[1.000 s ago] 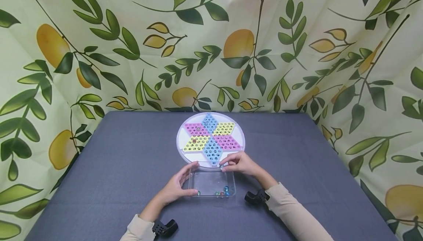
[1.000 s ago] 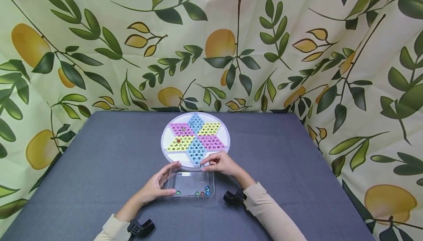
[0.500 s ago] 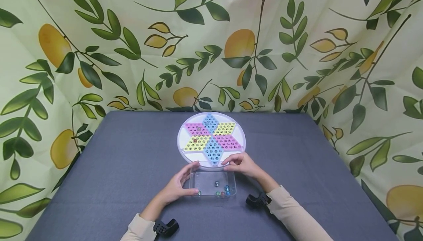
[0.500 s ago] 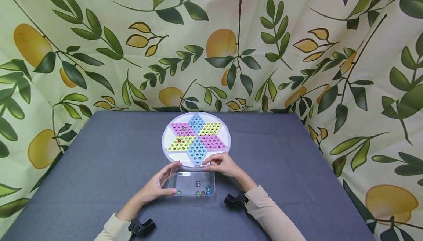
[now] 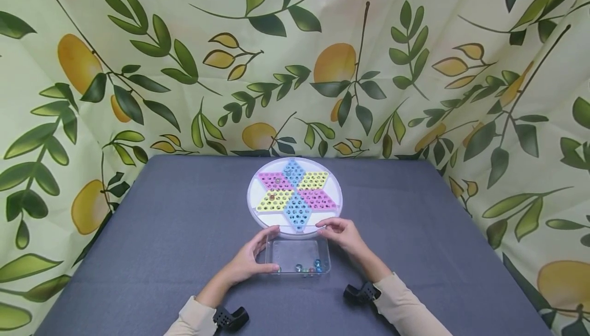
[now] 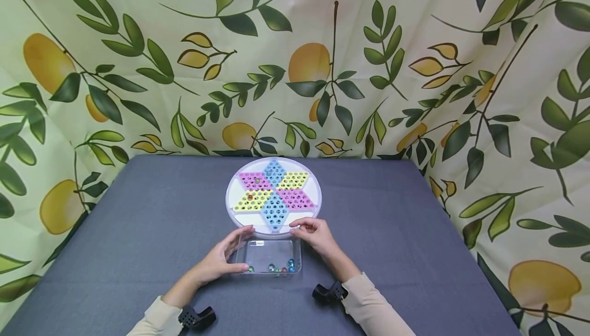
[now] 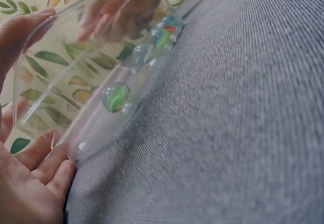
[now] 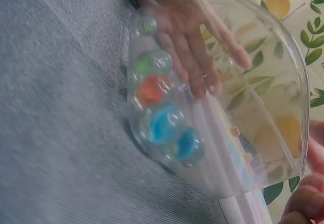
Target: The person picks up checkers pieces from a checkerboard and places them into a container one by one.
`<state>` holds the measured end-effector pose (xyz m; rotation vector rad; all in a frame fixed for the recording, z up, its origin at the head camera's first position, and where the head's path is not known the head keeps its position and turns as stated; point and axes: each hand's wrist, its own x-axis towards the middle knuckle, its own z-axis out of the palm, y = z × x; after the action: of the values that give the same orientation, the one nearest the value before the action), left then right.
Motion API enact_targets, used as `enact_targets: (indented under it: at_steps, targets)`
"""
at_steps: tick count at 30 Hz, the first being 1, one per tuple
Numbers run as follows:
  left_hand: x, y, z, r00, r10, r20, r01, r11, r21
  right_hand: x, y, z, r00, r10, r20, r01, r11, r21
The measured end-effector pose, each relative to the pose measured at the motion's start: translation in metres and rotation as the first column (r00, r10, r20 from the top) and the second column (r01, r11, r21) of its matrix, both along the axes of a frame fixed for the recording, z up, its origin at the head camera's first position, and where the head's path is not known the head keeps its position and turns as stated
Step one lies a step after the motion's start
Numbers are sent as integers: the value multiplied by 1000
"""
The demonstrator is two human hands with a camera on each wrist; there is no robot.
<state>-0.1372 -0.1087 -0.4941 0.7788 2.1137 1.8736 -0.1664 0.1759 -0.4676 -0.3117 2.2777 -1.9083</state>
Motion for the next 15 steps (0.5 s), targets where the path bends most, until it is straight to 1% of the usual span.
enact_targets:
  at_steps: [2, 6, 9, 12, 15]
  targets:
    - [0, 0, 0, 1000, 2, -14, -2, 1000, -20, 4, -1, -2, 999, -38, -5, 38, 999, 10]
    - [-1, 1, 4, 999, 17, -38, -21, 996, -85, 13, -4, -5, 997, -62, -41, 63, 998, 20]
    - [-2, 1, 9, 997, 33, -64, -43, 987, -158, 20, -7, -7, 997, -76, -24, 76, 997, -8]
    - [-3, 0, 16, 994, 71, -83, -88, 973, -213, 25, -9, -10, 995, -98, 9, 98, 994, -40]
    - [-5, -1, 22, 985, 138, -101, -157, 963, -217, 27, -9, -15, 996, -88, 7, 88, 994, -69]
